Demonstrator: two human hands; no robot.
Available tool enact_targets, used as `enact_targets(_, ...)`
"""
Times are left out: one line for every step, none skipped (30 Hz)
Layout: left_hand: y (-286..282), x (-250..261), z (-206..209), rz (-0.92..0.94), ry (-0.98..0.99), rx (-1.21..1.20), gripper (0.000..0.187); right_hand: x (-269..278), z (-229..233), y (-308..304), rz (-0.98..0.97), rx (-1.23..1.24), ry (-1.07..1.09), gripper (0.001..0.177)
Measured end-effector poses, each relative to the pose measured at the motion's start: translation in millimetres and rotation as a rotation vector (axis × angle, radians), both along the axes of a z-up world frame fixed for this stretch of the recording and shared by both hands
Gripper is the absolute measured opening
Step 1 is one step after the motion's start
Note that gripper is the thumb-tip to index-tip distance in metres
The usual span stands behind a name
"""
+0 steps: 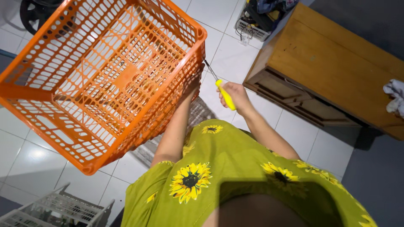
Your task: The person assembles a vertical rack by stacking orange plastic crates and securing them with a yellow-handled screwdriver. They lift and align each crate, then tighten fasteners at the corners to connect the units.
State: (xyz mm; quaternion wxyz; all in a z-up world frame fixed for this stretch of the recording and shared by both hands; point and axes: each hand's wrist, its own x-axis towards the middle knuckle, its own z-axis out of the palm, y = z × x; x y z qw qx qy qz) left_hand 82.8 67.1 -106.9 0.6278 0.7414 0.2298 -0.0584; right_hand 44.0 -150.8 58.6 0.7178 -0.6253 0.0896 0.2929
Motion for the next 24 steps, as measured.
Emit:
enact_targets(2,4,0,0.005,-0.003,-0.002,0.073,12,1,-8,0.021,0.263,0.194,0.036)
enact_targets(2,3,1,0.009,-0.003,-0.007,0.073,19,2,-14,0.039,0.525,0.394,0.039)
enact_targets(2,3,1,0.016,-0.002,-0.009,0.073,22,2,-18,0.082,0.447,0.382,0.04)
enact_targets(4,4,2,0.014,-0.006,-0.01,0.072,27,4,-20,0.121,0.37,0.367,0.041)
enact_targets(6,7,3,0.009,-0.011,-0.013,0.072,30,6,-18,0.16,0.292,0.351,0.042)
enact_targets(8,9,6,0.008,-0.015,-0.015,0.072,31,10,-15,0.144,0.151,0.246,0.043)
enact_targets(9,12,9,0.001,-0.019,-0.019,0.072,30,15,-9,0.127,0.009,0.144,0.044)
enact_targets(12,15,11,0.002,-0.025,-0.02,0.072,30,18,-2,0.11,-0.131,0.04,0.044)
enact_targets(14,18,13,0.0,-0.029,-0.02,0.071,26,22,3,0.067,-0.339,-0.351,0.041)
enact_targets(15,16,13,-0.001,-0.035,-0.024,0.071,17,24,8,0.026,-0.539,-0.745,0.041)
enact_targets(15,14,13,-0.003,-0.038,-0.025,0.071,9,26,11,-0.011,-0.732,-1.142,0.045)
enact_targets(15,15,14,-0.004,-0.045,-0.027,0.071,7,27,14,-0.038,-0.753,-1.133,0.041)
enact_targets(15,17,14,-0.001,-0.054,-0.028,0.071,6,28,16,-0.065,-0.774,-1.124,0.036)
enact_targets(15,18,15,0.0,-0.057,-0.034,0.07,6,27,17,-0.09,-0.797,-1.115,0.032)
enact_targets(14,18,15,0.002,-0.06,-0.035,0.07,7,24,17,-0.089,-0.749,-0.996,0.031)
enact_targets(14,18,16,0.004,-0.065,-0.039,0.07,8,20,17,-0.089,-0.7,-0.877,0.03)
enact_targets(14,17,17,0.0,-0.068,-0.041,0.07,10,14,16,-0.088,-0.648,-0.759,0.029)
enact_targets(13,18,18,0.0,-0.068,-0.041,0.07,14,9,15,-0.068,-0.528,-0.567,0.026)
enact_targets(13,18,19,0.0,-0.072,-0.042,0.069,18,3,14,-0.049,-0.405,-0.377,0.025)
enact_targets(14,20,21,0.001,-0.075,-0.044,0.069,23,-2,14,-0.028,-0.28,-0.191,0.024)
enact_targets(15,22,22,0.002,-0.081,-0.044,0.069,26,-6,13,-0.008,-0.232,-0.16,0.027)
enact_targets(15,21,23,0.005,-0.079,-0.044,0.069,27,-9,12,0.014,-0.186,-0.125,0.03)
enact_targets(15,22,23,0.006,-0.08,-0.049,0.069,30,-11,11,0.035,-0.139,-0.092,0.034)
enact_targets(14,24,24,0.009,-0.084,-0.05,0.068,33,-11,10,0.016,-0.148,-0.08,0.033)
